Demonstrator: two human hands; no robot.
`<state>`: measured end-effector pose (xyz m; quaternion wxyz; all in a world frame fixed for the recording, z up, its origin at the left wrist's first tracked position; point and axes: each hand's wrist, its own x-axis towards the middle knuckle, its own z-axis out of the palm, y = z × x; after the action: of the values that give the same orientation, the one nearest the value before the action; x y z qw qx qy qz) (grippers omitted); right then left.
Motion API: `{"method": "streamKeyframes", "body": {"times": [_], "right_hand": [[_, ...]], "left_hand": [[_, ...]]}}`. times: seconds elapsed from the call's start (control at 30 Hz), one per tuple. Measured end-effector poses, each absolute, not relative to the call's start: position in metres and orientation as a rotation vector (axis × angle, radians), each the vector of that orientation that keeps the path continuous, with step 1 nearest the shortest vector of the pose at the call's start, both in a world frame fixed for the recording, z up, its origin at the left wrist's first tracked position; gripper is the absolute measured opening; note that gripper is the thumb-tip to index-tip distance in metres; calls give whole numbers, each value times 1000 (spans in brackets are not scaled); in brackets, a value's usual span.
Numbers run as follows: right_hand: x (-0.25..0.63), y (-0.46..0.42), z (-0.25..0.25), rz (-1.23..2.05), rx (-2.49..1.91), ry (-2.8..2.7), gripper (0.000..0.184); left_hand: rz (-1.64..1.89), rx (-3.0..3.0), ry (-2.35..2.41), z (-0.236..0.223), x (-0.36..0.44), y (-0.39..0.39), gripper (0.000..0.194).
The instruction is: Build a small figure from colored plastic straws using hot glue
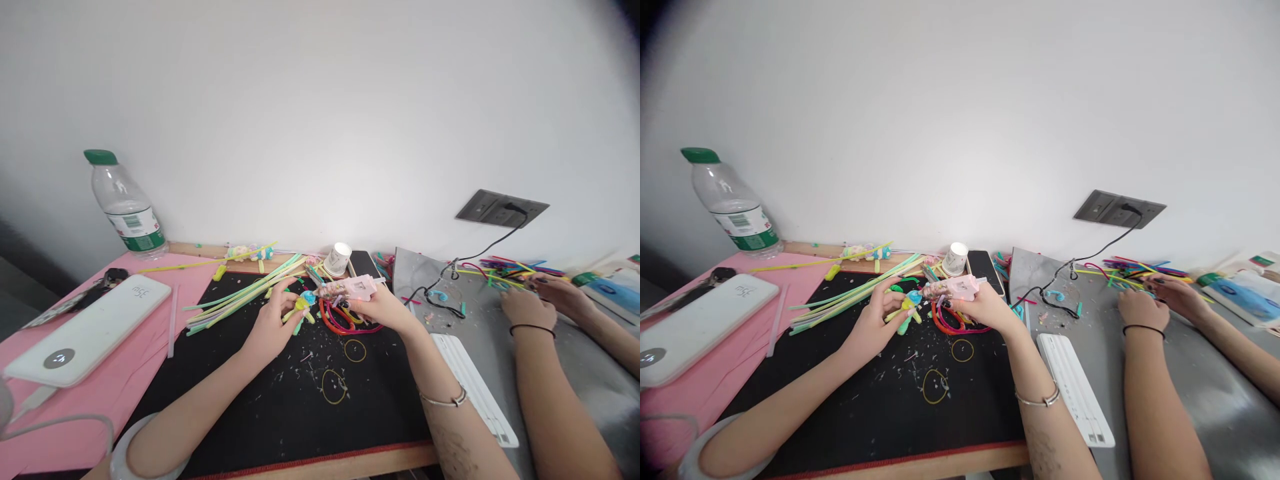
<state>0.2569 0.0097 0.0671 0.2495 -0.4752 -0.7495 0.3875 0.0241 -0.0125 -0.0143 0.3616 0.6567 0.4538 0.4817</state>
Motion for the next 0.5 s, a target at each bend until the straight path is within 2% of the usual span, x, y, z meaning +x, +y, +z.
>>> {"method": "streamKeyframes", "body": {"times": [0.3, 0.5], "right_hand": [[268, 4, 87, 750, -1396, -2249, 31], [305, -4, 89, 100, -1983, -1994, 31]], "left_hand": [[1261, 1697, 1149, -14, 23, -11, 47], [1274, 1595, 1199, -9, 23, -12, 51]]}}
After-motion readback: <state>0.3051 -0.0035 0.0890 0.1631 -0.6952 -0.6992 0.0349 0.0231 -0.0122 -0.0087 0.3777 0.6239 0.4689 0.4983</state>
